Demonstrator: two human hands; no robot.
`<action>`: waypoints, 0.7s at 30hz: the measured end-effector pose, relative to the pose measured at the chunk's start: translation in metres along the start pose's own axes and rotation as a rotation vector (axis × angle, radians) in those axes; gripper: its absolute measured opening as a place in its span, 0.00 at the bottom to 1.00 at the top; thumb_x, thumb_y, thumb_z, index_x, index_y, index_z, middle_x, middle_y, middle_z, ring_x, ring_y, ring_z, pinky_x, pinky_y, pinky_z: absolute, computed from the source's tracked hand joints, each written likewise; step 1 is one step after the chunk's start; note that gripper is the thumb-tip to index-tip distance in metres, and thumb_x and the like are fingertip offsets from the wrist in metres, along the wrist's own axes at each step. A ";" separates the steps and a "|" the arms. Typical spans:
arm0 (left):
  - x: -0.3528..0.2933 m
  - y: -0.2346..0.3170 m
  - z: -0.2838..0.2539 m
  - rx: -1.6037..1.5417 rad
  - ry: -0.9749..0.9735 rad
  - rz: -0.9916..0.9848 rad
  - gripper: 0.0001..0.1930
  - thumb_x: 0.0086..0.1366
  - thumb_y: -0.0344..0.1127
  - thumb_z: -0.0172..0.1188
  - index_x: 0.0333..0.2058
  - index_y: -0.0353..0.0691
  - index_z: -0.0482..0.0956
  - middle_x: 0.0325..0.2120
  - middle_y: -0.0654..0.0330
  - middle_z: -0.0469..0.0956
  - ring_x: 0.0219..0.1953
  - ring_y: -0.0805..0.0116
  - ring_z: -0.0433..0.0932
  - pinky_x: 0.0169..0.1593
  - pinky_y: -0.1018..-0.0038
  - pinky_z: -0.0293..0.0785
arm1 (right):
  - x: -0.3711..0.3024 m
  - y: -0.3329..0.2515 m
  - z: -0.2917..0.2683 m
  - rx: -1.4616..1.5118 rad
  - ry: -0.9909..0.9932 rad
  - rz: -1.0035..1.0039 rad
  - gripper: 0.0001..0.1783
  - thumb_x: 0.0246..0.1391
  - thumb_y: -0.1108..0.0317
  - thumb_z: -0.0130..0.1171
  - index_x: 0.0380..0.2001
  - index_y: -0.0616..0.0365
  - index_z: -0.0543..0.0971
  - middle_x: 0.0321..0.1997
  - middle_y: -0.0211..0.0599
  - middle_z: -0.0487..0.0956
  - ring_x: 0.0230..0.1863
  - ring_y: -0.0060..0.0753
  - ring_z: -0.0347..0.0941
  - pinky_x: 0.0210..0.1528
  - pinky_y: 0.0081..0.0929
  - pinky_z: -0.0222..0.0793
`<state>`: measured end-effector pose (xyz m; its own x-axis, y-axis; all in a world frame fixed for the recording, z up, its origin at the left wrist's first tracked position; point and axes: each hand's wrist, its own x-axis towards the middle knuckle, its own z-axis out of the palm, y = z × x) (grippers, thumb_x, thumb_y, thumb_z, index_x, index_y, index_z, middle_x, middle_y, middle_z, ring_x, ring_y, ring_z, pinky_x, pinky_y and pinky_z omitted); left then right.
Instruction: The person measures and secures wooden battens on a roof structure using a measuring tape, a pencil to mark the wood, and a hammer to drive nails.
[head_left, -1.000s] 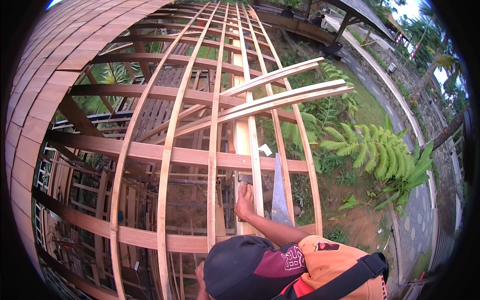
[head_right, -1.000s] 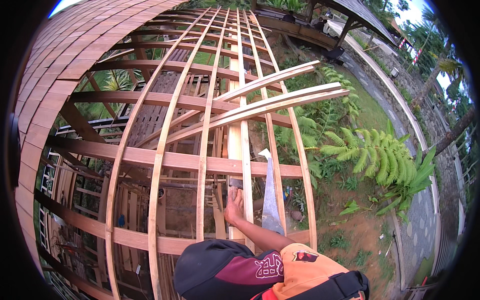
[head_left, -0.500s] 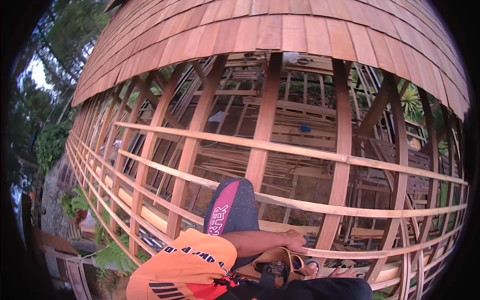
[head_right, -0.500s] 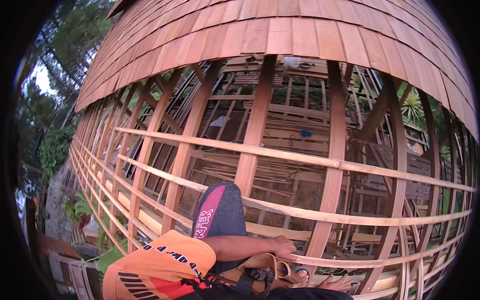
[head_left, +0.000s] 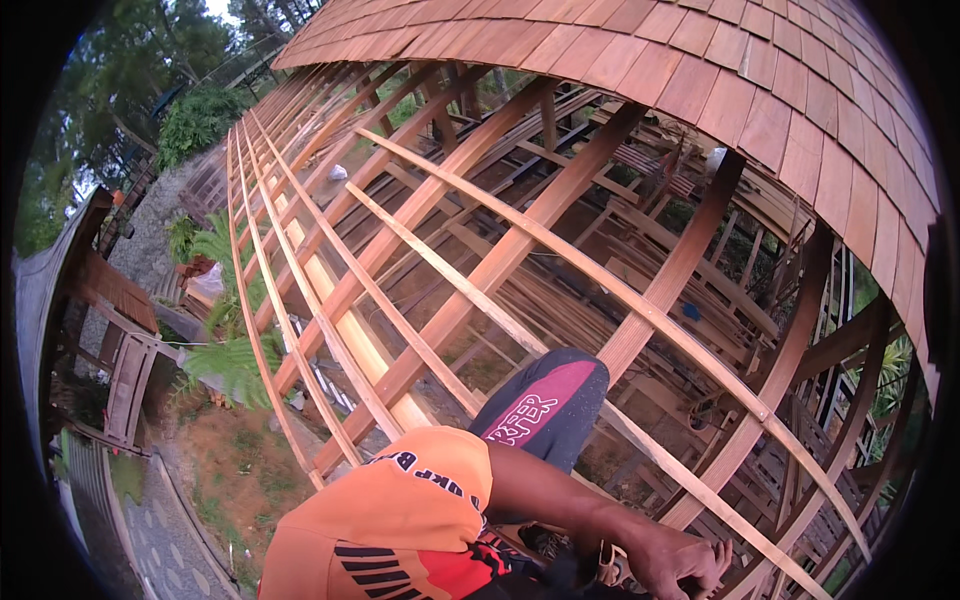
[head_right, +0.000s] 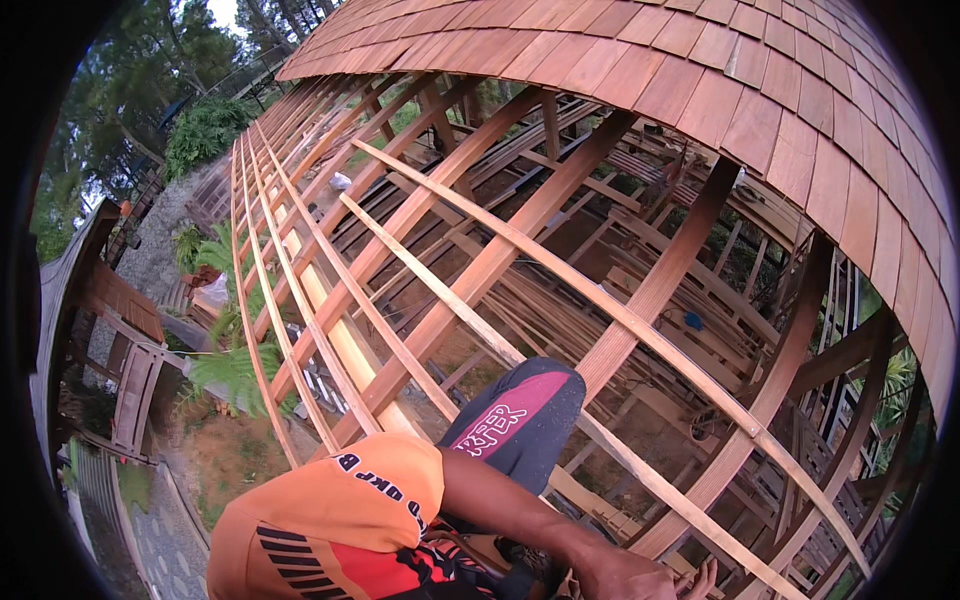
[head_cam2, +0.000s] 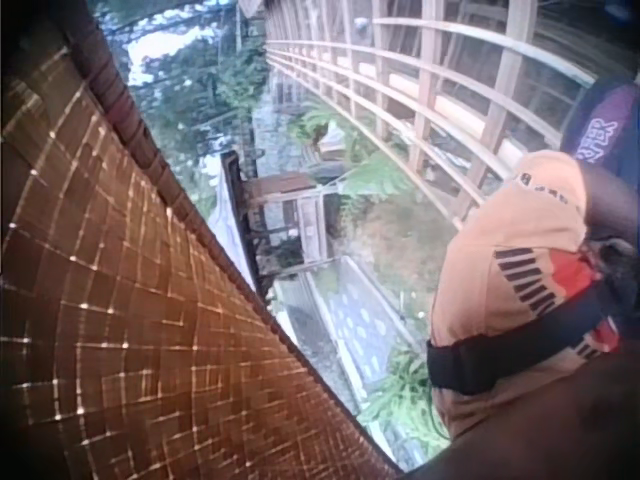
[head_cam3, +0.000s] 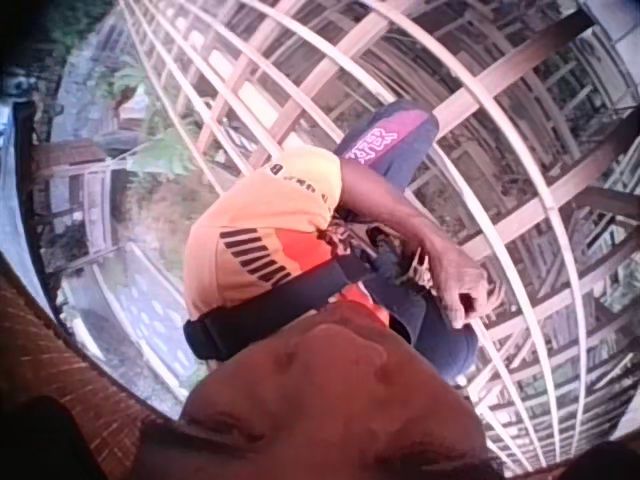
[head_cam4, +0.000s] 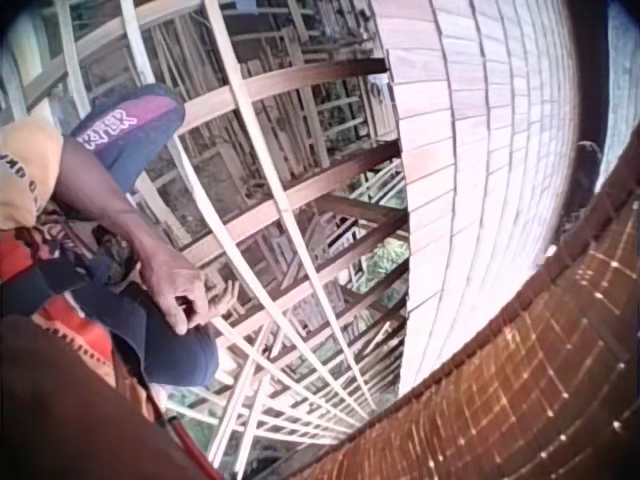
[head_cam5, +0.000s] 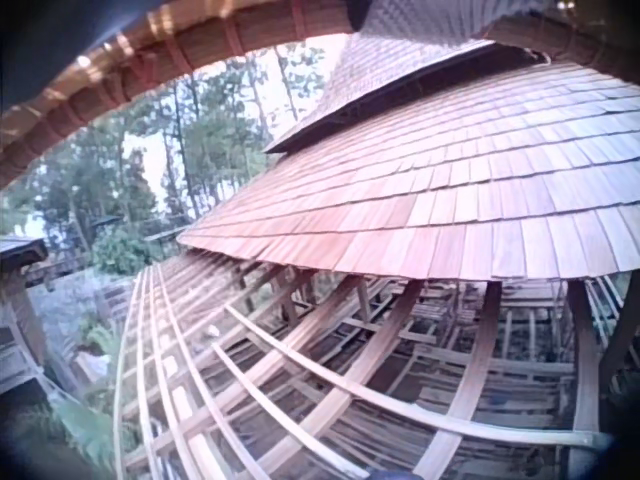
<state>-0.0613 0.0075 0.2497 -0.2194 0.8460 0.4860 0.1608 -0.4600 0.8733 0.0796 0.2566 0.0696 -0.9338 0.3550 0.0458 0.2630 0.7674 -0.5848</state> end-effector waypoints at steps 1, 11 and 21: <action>0.016 0.008 0.019 -0.024 0.002 0.145 0.16 0.54 0.42 0.62 0.27 0.30 0.80 0.19 0.49 0.75 0.24 0.57 0.76 0.38 0.61 0.70 | 0.012 -0.003 -0.006 0.038 -0.001 -0.074 0.20 0.60 0.74 0.54 0.56 0.63 0.72 0.67 0.56 0.65 0.64 0.58 0.66 0.64 0.46 0.65; 0.064 0.070 0.110 -0.242 -0.452 0.291 0.16 0.59 0.41 0.62 0.36 0.31 0.79 0.28 0.49 0.78 0.33 0.55 0.77 0.43 0.61 0.72 | 0.149 -0.151 -0.110 -0.389 -0.214 -0.509 0.11 0.54 0.73 0.60 0.42 0.56 0.79 0.40 0.45 0.80 0.40 0.54 0.79 0.40 0.46 0.76; 0.025 0.094 0.054 -0.111 -0.310 0.220 0.17 0.62 0.42 0.61 0.38 0.32 0.78 0.33 0.50 0.78 0.38 0.57 0.77 0.46 0.63 0.71 | 0.238 -0.302 -0.068 -0.613 -0.661 -0.568 0.25 0.52 0.55 0.66 0.50 0.56 0.78 0.44 0.48 0.82 0.47 0.52 0.80 0.50 0.46 0.75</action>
<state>0.0003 -0.0002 0.3415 0.1127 0.7577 0.6428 0.0627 -0.6510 0.7564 -0.2056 0.1459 0.3118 -0.8558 -0.3587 -0.3727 -0.3473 0.9324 -0.0999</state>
